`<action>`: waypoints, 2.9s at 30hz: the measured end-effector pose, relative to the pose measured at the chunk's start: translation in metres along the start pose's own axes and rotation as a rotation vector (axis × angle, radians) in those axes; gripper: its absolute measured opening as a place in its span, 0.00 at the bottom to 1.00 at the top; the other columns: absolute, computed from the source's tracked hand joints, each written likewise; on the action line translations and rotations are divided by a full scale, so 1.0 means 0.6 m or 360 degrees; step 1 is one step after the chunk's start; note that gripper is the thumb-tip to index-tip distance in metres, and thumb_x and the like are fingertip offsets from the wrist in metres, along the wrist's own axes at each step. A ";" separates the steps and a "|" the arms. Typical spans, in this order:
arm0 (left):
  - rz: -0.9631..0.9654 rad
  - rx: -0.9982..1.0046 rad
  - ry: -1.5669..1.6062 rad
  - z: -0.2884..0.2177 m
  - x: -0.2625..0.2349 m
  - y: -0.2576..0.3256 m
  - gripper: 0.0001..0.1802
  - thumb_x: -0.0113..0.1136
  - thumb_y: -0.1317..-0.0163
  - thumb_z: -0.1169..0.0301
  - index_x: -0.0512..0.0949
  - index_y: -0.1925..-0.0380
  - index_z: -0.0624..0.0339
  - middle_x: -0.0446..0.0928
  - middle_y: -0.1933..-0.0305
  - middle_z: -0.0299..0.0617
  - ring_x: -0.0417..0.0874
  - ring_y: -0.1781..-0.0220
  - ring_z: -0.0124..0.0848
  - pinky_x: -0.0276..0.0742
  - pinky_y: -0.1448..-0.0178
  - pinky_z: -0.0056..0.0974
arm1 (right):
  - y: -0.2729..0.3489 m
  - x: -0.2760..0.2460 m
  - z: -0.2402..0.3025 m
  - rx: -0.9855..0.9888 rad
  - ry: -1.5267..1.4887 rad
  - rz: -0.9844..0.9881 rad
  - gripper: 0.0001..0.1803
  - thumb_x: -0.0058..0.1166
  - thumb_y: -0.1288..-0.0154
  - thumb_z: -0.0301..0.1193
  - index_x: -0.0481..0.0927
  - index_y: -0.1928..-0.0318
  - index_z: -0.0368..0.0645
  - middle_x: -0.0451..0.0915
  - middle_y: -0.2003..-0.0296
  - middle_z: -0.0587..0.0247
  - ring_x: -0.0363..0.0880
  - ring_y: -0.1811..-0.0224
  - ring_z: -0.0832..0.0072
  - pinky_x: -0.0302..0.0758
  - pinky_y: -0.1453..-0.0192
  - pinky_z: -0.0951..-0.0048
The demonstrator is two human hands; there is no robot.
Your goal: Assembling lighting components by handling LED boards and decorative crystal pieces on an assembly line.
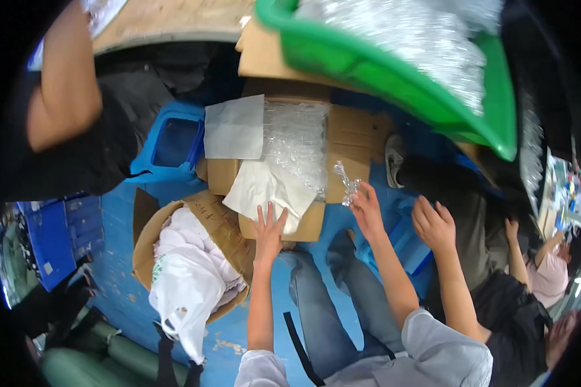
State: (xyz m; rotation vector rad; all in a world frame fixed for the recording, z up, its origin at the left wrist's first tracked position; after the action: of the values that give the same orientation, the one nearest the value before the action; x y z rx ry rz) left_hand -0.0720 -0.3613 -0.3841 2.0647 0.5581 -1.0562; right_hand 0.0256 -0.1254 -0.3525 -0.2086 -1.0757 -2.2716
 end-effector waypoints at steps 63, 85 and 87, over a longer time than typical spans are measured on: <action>-0.0485 -0.0871 0.1381 0.223 0.039 0.535 0.21 0.49 0.44 0.75 0.68 0.48 0.58 0.62 0.41 0.51 0.64 0.41 0.48 0.61 0.41 0.42 | 0.121 0.380 -0.686 -0.1318 0.3482 0.2391 0.05 0.47 0.52 0.29 0.76 0.77 0.45 0.76 0.79 0.65 0.78 0.75 0.67 0.72 0.73 0.67; -0.0818 -0.1226 0.1937 0.295 0.066 0.452 0.36 0.58 0.45 0.67 0.53 0.40 0.64 0.61 0.41 0.51 0.65 0.42 0.39 0.63 0.42 0.39 | 0.189 0.344 -0.453 -0.0748 0.1813 0.1620 0.08 0.49 0.41 0.35 0.75 0.69 0.44 0.77 0.73 0.64 0.76 0.72 0.69 0.71 0.68 0.69; -0.0919 -0.1144 0.2221 0.286 0.043 0.442 0.33 0.57 0.44 0.69 0.54 0.41 0.61 0.65 0.46 0.50 0.67 0.45 0.37 0.66 0.44 0.39 | 0.185 0.314 -0.451 -0.0136 0.1449 0.1432 0.10 0.51 0.41 0.35 0.76 0.68 0.41 0.77 0.75 0.66 0.74 0.76 0.81 0.69 0.72 0.76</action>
State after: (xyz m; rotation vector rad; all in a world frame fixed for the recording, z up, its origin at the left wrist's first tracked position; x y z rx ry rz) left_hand 0.0300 -0.6603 -0.3618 1.6776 1.9239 0.5328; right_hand -0.0301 -0.4672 -0.3861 0.2564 -0.2789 -1.3192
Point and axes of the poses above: each hand's wrist, its own y-axis away from the middle knuckle, its own x-axis out of the palm, z = x × y, the point moved 4 cm from there along -y, towards the middle knuckle
